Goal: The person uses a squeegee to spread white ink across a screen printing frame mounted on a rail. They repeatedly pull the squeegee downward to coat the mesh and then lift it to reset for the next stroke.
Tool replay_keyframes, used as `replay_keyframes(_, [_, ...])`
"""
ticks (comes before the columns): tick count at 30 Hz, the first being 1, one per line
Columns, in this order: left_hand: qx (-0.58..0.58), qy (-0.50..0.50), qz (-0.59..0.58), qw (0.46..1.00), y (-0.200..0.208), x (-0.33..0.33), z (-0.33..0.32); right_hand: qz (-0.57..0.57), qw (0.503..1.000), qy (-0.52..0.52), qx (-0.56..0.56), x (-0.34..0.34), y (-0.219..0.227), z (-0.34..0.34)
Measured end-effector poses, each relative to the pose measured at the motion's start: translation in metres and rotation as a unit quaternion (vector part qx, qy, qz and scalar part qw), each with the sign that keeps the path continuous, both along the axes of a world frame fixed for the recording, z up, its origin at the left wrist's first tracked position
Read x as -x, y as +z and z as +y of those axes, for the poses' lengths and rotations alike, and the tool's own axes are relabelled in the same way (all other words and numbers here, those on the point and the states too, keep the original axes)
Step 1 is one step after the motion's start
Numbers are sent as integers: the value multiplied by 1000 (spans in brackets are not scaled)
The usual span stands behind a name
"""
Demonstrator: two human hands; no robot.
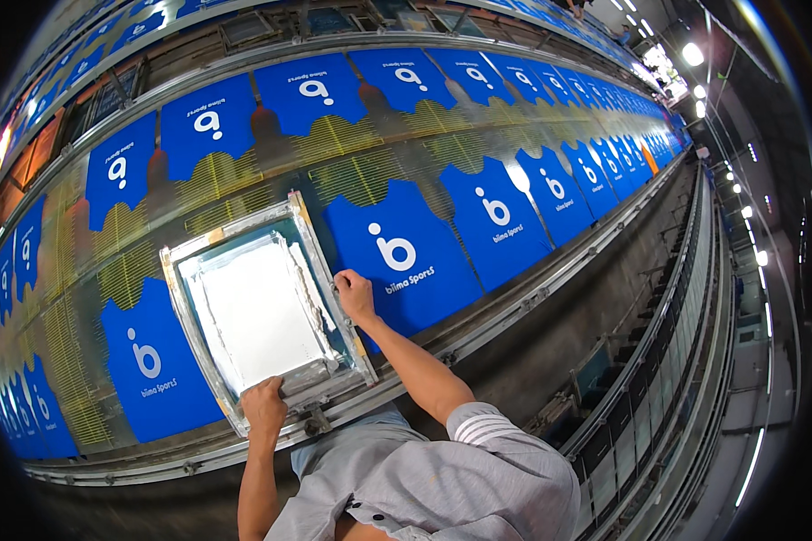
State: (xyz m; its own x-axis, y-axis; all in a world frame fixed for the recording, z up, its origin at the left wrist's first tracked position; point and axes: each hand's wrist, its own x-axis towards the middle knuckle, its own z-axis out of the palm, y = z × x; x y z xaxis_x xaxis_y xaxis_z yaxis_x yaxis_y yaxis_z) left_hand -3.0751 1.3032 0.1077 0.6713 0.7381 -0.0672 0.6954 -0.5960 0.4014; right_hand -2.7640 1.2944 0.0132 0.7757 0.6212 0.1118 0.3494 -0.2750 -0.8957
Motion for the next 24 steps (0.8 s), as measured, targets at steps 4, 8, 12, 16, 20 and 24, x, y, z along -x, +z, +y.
replay_keyframes(4, [-2,-2,10,1000,-10,-4,9,-26,999,15,22,-5,-9,5])
replay_keyframes(8, [-14,3,4,1000,-6,-8,8,-24,995,4,94,-7,-18,10])
replay_keyframes(12, [-87,19,-97,991,-15,-7,-23,-39,990,-8,132,-5,-15,7])
replay_keyframes(16, [16,5,7,1000,-21,2,-8,-271,943,37,188,-11,-4,9])
replay_keyframes(20, [82,23,123,989,-6,-15,61,-21,900,413,135,36,97,28])
replay_keyframes(24, [58,-30,84,994,-2,-64,138,-284,776,473,306,55,75,67])
